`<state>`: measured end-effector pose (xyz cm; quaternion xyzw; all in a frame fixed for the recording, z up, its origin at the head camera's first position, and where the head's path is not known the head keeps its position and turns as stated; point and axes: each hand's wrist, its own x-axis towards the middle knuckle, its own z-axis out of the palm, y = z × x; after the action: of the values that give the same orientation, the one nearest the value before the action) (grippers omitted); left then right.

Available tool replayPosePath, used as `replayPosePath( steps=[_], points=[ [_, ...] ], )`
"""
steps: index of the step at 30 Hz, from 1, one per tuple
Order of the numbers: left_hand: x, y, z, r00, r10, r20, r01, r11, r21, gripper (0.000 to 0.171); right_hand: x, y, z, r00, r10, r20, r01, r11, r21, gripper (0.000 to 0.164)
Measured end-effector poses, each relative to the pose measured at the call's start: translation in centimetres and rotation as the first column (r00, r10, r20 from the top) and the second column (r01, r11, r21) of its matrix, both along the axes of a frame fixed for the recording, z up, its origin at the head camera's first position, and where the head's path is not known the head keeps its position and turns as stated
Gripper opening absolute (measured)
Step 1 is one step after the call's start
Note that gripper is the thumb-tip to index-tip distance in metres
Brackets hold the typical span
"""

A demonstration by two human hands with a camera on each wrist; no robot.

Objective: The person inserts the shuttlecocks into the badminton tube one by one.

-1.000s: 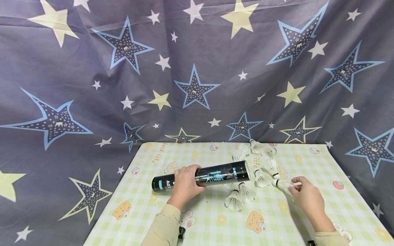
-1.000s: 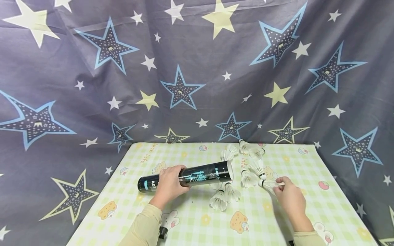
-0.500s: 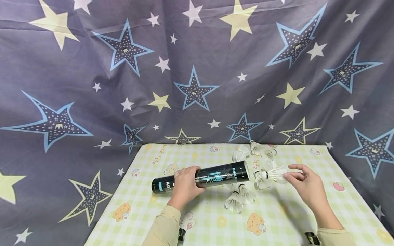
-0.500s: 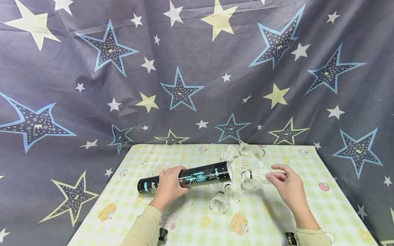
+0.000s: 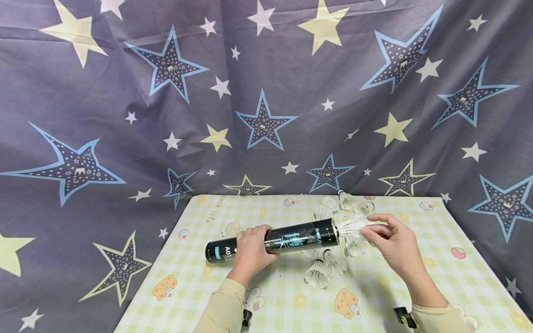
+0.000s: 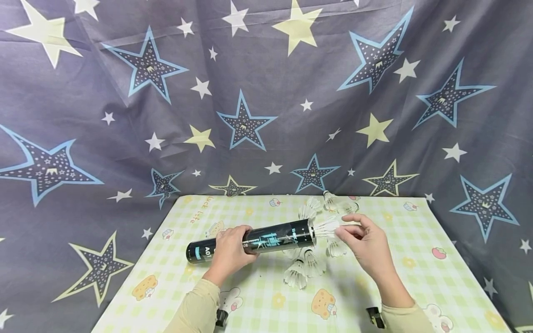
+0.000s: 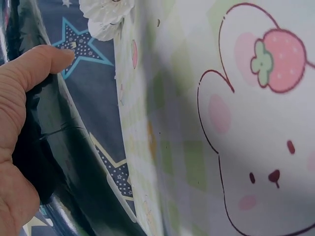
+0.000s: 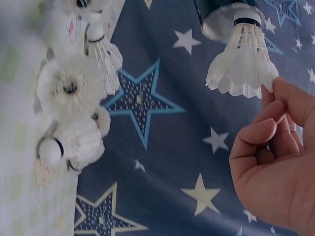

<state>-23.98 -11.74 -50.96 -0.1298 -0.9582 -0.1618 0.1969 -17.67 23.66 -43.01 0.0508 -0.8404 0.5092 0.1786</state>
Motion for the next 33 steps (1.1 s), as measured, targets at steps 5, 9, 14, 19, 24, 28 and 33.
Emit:
replayPosePath(
  steps=[5, 9, 14, 19, 24, 28, 33],
  points=[
    [0.1, 0.0, 0.1, 1.000, -0.006, -0.001, 0.006, 1.000, -0.002, 0.075, -0.4, -1.9, -0.7, 0.998, 0.053, 0.027, -0.053, 0.998, -0.019, 0.031],
    [0.1, 0.0, 0.1, 1.000, -0.003, 0.000, 0.003, 1.000, -0.002, 0.076, -0.7, -3.2, -1.5, 0.989, 0.137, 0.058, -0.134, 0.990, -0.052, 0.030],
    [0.1, 0.0, 0.1, 1.000, 0.000, -0.007, 0.000, 1.000, -0.009, 0.075, -0.8, -4.1, -2.4, 0.977, 0.202, 0.070, -0.194, 0.975, -0.106, 0.029],
    [0.2, -0.2, 0.3, 1.000, 0.011, -0.002, -0.011, 1.000, 0.016, 0.074, -0.4, -3.9, -2.7, 0.981, 0.188, 0.046, -0.180, 0.975, -0.132, 0.032],
    [0.2, -0.3, 0.4, 1.000, 0.017, 0.010, -0.018, 0.999, 0.034, 0.076, 0.0, -3.4, -3.2, 0.979, 0.190, 0.078, -0.181, 0.978, -0.104, 0.034],
    [0.3, -0.3, 0.5, 1.000, 0.013, 0.014, -0.013, 0.999, 0.038, 0.076, 0.2, -3.6, -3.6, 0.958, 0.254, 0.136, -0.243, 0.966, -0.089, 0.035],
    [0.4, -0.2, 0.6, 1.000, 0.006, 0.008, -0.007, 0.999, 0.049, 0.074, 0.4, -4.2, -3.8, 0.936, 0.307, 0.172, -0.293, 0.951, -0.101, 0.042]
  ],
)
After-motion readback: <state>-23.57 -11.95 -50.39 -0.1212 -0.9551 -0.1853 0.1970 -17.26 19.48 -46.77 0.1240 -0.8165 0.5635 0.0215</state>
